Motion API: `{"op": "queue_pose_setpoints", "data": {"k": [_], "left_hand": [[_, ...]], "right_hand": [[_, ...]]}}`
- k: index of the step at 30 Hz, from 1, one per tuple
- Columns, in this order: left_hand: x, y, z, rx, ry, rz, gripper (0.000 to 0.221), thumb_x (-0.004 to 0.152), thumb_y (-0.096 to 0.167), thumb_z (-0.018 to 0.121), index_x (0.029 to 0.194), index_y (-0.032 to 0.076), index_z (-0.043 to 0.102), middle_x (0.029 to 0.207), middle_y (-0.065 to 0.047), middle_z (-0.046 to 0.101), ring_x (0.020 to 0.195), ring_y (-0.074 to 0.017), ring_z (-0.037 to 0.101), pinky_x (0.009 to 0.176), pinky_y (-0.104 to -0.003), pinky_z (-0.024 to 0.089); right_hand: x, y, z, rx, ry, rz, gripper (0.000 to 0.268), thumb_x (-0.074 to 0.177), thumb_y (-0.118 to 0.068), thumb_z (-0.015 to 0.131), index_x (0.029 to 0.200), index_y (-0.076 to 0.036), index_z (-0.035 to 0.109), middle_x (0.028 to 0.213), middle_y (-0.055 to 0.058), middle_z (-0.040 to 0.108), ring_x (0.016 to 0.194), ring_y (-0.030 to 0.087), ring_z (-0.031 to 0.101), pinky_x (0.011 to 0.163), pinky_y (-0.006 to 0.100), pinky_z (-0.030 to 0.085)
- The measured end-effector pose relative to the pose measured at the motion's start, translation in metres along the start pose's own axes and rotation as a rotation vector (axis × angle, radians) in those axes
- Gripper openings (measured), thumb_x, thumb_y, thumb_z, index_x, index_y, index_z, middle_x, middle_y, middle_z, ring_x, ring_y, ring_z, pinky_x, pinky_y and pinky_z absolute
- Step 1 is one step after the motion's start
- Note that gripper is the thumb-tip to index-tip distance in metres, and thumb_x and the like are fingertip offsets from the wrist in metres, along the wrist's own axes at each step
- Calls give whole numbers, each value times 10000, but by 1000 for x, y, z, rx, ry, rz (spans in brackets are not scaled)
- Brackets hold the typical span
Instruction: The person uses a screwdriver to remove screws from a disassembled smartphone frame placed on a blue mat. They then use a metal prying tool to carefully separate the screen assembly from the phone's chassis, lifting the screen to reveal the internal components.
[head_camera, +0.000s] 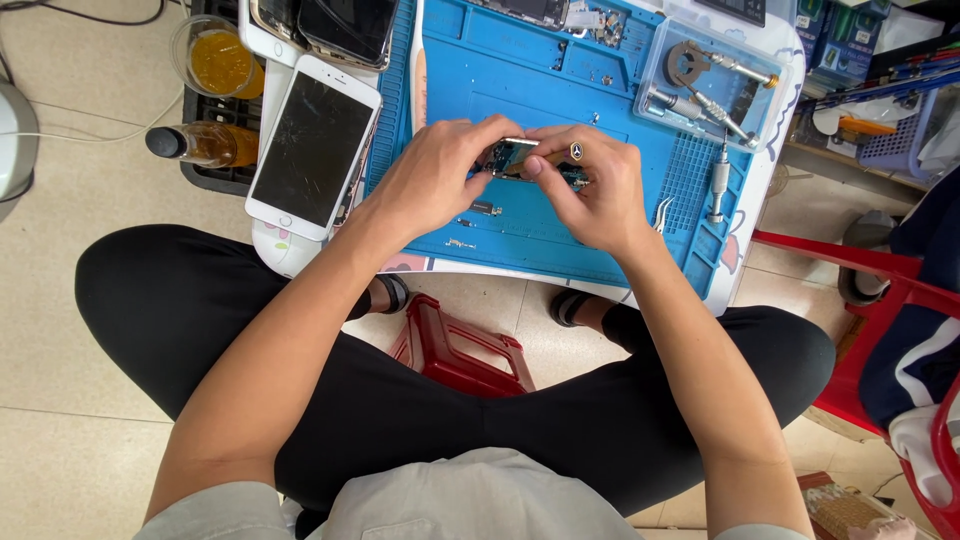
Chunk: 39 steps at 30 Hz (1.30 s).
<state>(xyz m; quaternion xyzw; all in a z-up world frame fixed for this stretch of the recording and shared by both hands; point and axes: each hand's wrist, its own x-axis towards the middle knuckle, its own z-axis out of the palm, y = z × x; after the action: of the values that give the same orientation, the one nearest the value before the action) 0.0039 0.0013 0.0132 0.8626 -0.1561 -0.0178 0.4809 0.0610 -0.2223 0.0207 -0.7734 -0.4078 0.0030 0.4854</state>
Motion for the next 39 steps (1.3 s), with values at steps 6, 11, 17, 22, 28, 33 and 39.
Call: {"op": "queue_pose_setpoints", "data": {"k": [6, 11, 17, 22, 28, 33, 39], "left_hand": [[-2, 1, 0, 70, -2, 31, 475, 825, -152, 773, 1259, 21, 682, 949, -229, 755, 914, -410, 747, 799, -525, 595], [-13, 11, -7, 315, 83, 80, 600, 759, -65, 862, 1311, 91, 685, 1004, -121, 725, 1009, -328, 674, 874, -487, 526], [-56, 23, -18, 437, 218, -43, 252, 871, 166, 872, 1054, 147, 700, 904, -10, 622, 850, -235, 600, 776, -398, 453], [-48, 24, 3, 353, 292, -65, 69, 851, 145, 862, 890, 187, 822, 688, 44, 646, 709, -215, 634, 702, -388, 486], [-40, 27, 13, 380, 188, -114, 138, 769, 133, 873, 900, 163, 841, 721, 25, 702, 744, -226, 638, 714, -381, 413], [-35, 27, 13, 473, 159, -106, 180, 779, 113, 883, 954, 116, 843, 787, -18, 728, 791, -235, 648, 734, -389, 409], [-25, 18, 5, 564, 31, -18, 149, 813, 121, 867, 959, 107, 842, 789, -32, 726, 797, -244, 652, 827, -401, 411]], "right_hand": [[-9, -21, -1, 72, 35, 82, 38, 1015, 26, 714, 979, 29, 726, 768, 121, 754, 1027, 383, 779, 831, 421, 627], [-8, -18, -1, 46, 30, 10, 38, 1014, 27, 717, 978, 38, 723, 763, 139, 747, 1011, 408, 775, 806, 457, 636], [-8, -24, -1, -5, -24, 2, 114, 1074, -44, 686, 979, 19, 689, 863, 133, 772, 1063, 382, 783, 835, 420, 633], [-10, -30, -5, 55, -13, -13, 51, 1041, 21, 700, 993, 32, 713, 782, 135, 769, 1024, 397, 772, 853, 471, 622], [-14, -26, 1, 39, -10, 12, 71, 1053, -24, 701, 992, 8, 721, 769, 100, 771, 1000, 355, 782, 885, 462, 617], [-13, -24, 0, 11, -7, 3, 76, 1045, -22, 705, 978, 8, 725, 763, 116, 769, 995, 367, 781, 877, 472, 614], [-7, -23, -5, 33, -42, 60, 81, 1055, -47, 696, 992, 4, 708, 770, 118, 765, 945, 356, 780, 874, 463, 618]]}}
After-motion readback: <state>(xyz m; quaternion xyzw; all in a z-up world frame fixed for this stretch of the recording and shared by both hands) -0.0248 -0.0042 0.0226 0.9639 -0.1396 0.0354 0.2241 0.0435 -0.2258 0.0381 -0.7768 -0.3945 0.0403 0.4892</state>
